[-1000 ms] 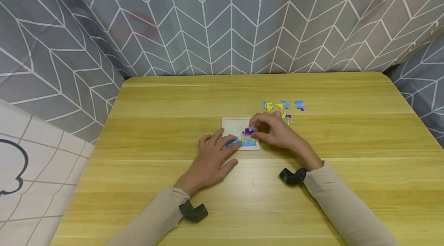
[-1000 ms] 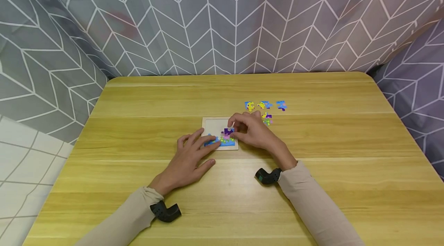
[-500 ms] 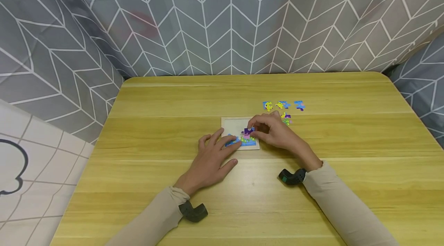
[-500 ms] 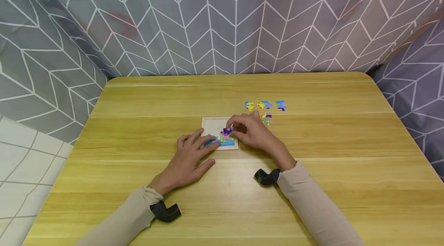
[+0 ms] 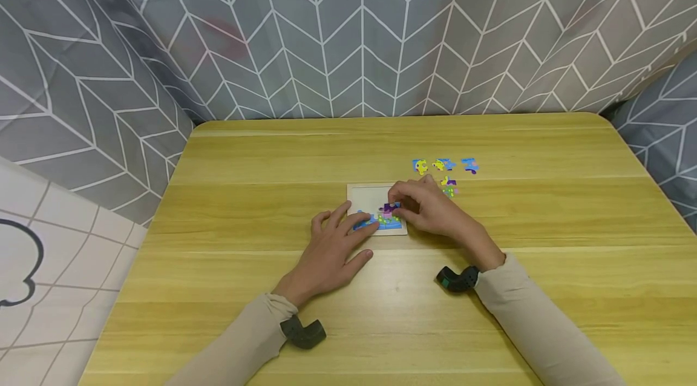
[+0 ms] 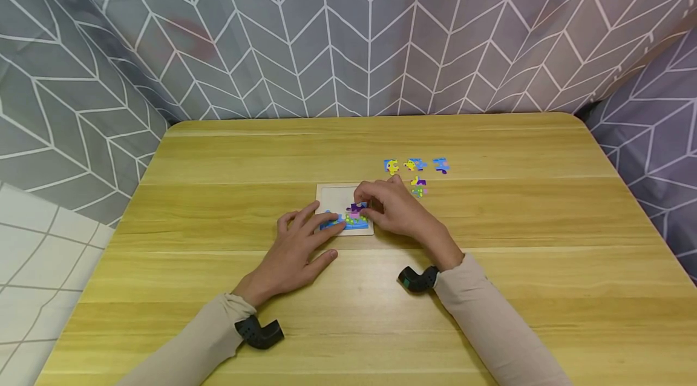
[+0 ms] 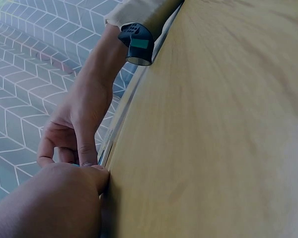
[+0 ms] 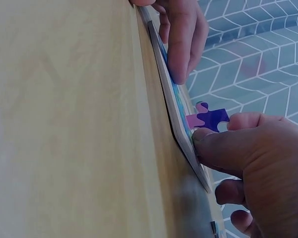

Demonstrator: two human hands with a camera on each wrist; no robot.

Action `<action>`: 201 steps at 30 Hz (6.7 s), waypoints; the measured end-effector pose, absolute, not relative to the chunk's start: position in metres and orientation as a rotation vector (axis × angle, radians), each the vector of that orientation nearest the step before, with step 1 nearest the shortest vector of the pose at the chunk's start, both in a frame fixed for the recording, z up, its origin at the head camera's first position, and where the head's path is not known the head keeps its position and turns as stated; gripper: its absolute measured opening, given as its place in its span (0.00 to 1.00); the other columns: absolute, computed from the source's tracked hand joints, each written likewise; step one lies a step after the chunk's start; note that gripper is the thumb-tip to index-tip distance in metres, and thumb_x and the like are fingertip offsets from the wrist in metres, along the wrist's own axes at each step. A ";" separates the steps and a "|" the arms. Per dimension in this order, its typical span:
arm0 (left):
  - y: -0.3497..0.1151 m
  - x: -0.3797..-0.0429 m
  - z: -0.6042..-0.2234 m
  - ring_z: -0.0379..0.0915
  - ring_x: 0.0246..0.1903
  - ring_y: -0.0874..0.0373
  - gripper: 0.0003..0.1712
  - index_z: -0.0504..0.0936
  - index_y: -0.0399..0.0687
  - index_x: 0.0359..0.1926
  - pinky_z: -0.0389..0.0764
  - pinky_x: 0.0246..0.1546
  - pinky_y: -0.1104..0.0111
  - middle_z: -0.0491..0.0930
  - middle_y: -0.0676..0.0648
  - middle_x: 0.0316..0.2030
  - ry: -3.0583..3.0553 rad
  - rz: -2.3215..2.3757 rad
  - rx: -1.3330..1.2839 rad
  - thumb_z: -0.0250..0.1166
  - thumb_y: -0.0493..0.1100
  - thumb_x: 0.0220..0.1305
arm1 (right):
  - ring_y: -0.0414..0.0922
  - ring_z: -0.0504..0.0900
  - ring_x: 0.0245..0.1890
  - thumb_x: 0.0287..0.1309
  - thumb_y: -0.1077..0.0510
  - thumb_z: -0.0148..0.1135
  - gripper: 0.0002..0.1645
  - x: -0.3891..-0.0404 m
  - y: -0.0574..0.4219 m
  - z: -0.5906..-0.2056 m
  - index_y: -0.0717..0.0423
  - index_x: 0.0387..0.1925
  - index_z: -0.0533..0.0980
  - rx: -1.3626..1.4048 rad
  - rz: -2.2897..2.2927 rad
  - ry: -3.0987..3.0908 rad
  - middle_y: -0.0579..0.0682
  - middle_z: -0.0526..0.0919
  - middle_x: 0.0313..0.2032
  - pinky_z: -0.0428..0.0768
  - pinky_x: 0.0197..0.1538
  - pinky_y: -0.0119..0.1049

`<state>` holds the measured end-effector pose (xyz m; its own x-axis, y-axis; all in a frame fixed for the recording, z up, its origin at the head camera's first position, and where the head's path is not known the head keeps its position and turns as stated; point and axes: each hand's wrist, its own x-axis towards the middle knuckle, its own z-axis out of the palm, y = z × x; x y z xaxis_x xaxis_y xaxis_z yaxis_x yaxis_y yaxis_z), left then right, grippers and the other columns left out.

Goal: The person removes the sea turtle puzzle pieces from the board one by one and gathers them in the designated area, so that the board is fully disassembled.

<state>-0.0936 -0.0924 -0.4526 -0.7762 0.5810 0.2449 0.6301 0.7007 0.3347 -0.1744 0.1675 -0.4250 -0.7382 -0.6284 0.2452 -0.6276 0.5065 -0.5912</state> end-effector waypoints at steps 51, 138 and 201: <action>-0.068 -0.075 -0.451 0.56 0.72 0.46 0.30 0.67 0.68 0.74 0.55 0.62 0.45 0.65 0.45 0.73 -2.872 -0.420 -0.840 0.45 0.65 0.77 | 0.39 0.72 0.28 0.58 0.61 0.74 0.20 -0.174 0.168 -0.426 0.53 0.53 0.83 -1.053 -1.014 2.759 0.42 0.81 0.31 0.58 0.41 0.39; -0.068 -0.074 -0.451 0.56 0.71 0.46 0.30 0.69 0.66 0.74 0.55 0.62 0.44 0.65 0.45 0.72 -2.849 -0.522 -0.839 0.51 0.62 0.75 | 0.40 0.68 0.32 0.64 0.58 0.69 0.19 -0.178 0.320 -0.422 0.58 0.55 0.82 -0.370 -1.149 2.830 0.52 0.78 0.39 0.69 0.34 0.28; -0.069 -0.076 -0.450 0.51 0.75 0.42 0.31 0.67 0.65 0.75 0.56 0.63 0.42 0.63 0.46 0.75 -2.862 -0.460 -0.808 0.49 0.64 0.76 | 0.40 0.69 0.46 0.51 0.46 0.79 0.23 -0.164 0.167 -0.419 0.42 0.50 0.86 -1.145 -0.803 2.716 0.41 0.81 0.43 0.56 0.47 0.42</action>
<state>-0.0760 -0.0692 -0.4504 -0.8478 0.4881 0.2076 0.5285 0.8101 0.2538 -0.1644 0.1669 -0.4187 -0.7161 -0.6877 0.1198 -0.6423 0.5819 -0.4989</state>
